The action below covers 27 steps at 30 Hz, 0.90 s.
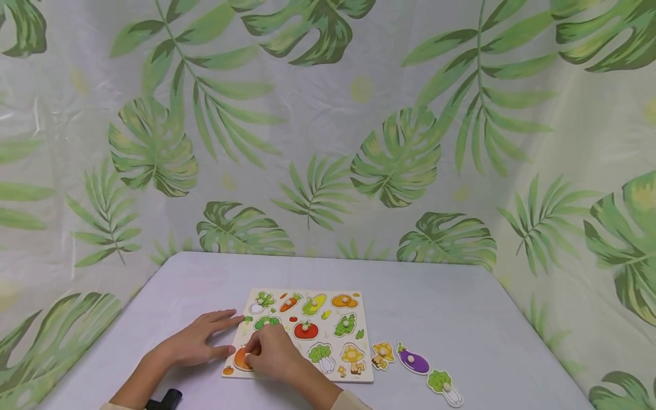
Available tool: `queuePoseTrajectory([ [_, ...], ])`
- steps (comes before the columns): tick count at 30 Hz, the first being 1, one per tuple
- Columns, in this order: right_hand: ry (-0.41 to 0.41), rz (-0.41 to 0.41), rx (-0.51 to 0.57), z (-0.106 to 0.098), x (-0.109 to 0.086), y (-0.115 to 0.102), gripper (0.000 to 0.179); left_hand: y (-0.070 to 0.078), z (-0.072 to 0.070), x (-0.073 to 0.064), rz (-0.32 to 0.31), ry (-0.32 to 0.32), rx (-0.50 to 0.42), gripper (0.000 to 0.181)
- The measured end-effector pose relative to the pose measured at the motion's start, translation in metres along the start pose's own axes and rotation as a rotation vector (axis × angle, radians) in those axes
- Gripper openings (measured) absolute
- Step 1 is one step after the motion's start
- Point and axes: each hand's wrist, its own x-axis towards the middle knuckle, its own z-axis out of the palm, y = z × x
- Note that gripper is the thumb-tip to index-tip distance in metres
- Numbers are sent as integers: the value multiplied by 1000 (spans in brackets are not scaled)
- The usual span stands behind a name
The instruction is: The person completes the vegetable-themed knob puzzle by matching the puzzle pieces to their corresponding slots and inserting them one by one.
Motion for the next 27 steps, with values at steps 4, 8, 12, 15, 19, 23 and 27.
queuePoseTrajectory([
  [4,-15,-8,-2,1,-1,2,4,-2,3,1,-11,-12,2,72],
  [8,-18,-13,5,0,-3,4,2,-2,4,1,-14,-15,8,72],
  [12,-9,-21,12,-6,-5,7,8,-1,4,1,-8,-15,12,72],
  [15,-4,-12,28,-17,-8,10,12,0,2,0,-9,-15,16,72],
  [19,25,-14,26,-36,-12,20,13,2,1,0,-13,-10,25,72],
  [23,70,-39,13,-55,-17,35,14,4,0,0,-14,-10,31,73],
  [27,101,-40,-7,-72,-25,49,13,5,-1,-1,-16,-7,32,73],
])
